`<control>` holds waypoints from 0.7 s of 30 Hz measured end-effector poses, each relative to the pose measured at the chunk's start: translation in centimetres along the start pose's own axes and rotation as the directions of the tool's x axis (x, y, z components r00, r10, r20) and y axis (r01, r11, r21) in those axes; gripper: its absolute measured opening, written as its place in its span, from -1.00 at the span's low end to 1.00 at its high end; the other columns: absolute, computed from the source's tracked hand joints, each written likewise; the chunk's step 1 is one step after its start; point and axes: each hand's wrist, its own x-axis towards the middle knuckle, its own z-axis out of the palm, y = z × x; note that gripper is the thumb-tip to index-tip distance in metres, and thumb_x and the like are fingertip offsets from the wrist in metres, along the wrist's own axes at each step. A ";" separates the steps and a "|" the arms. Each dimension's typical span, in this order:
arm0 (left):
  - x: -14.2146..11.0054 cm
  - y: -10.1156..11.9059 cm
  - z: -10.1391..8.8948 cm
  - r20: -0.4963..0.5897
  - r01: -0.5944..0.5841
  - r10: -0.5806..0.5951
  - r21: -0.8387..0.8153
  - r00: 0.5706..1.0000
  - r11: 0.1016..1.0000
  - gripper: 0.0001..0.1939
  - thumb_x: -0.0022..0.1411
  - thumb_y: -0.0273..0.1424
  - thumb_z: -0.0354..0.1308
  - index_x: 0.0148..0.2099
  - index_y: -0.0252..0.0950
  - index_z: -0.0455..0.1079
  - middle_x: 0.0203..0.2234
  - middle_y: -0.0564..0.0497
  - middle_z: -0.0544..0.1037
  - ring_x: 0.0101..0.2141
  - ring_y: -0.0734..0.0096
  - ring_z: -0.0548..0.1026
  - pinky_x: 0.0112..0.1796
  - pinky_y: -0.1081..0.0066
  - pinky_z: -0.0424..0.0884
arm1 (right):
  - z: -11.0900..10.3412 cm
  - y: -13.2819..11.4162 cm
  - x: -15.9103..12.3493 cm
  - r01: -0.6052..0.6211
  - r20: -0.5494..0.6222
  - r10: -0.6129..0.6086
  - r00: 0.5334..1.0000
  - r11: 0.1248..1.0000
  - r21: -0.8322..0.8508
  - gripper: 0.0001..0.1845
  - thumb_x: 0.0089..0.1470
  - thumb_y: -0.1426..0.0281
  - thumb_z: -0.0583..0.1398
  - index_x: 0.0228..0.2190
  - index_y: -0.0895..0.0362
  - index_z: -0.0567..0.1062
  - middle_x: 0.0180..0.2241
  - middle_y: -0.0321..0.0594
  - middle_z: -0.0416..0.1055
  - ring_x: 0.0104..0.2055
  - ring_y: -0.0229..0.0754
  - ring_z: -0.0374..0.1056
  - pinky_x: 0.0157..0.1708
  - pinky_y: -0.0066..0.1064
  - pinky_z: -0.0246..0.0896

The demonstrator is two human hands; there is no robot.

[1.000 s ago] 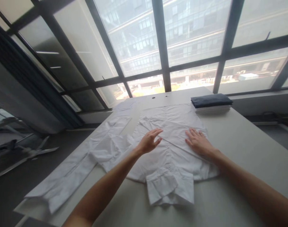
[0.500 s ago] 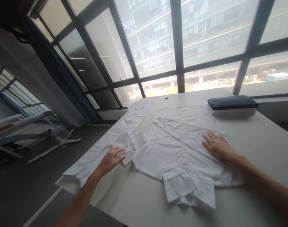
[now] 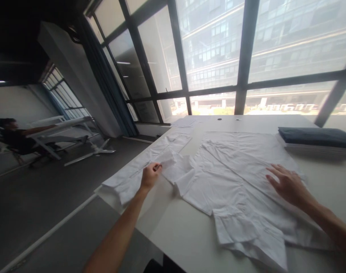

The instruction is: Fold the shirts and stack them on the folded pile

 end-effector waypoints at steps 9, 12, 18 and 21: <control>-0.4 16.6 4.8 0.038 -0.062 0.091 -0.477 0.995 0.877 -0.72 0.22 -0.18 0.15 -0.32 -0.31 0.51 -0.61 0.10 0.46 -0.61 0.47 0.40 -0.57 0.53 0.30 | -3.3 -12.8 -0.8 -0.226 0.269 -0.002 0.963 0.536 0.814 -0.47 0.12 -0.01 0.22 0.01 0.03 0.56 0.08 0.01 0.50 0.11 0.16 0.42 0.14 0.09 0.29; -3.7 21.5 9.2 0.223 -0.082 0.233 -0.533 0.947 0.842 -0.69 0.26 -0.18 0.13 -0.30 -0.30 0.55 -0.56 0.03 0.54 -0.52 0.39 0.50 -0.45 0.48 0.40 | -3.0 -15.1 -2.2 -0.380 0.390 -0.032 0.920 0.165 0.910 -0.33 0.14 0.00 0.24 0.21 -0.04 0.37 0.25 -0.04 0.32 0.15 0.11 0.40 0.07 0.05 0.37; -8.0 23.3 15.4 0.554 -0.065 0.486 -0.612 0.676 0.788 -0.63 0.37 -0.21 0.01 -0.01 -0.26 0.56 -0.13 -0.07 0.66 -0.11 0.19 0.59 -0.05 0.28 0.46 | -1.6 -14.3 -2.5 -0.504 0.509 0.100 0.855 -0.076 0.860 -0.51 0.16 -0.05 0.18 -0.15 0.09 0.56 -0.06 -0.04 0.58 -0.01 0.11 0.51 0.05 0.04 0.41; -8.3 21.9 15.6 0.571 -0.019 0.494 -0.642 0.656 0.766 -0.59 0.34 -0.26 0.07 0.13 -0.30 0.49 0.03 -0.13 0.59 0.01 0.15 0.56 0.02 0.22 0.47 | -1.4 -13.6 -2.3 -0.535 0.545 0.217 0.810 -0.107 0.838 -0.72 0.10 0.11 0.27 -0.30 0.05 0.55 -0.22 -0.11 0.62 -0.15 0.09 0.56 0.04 0.05 0.43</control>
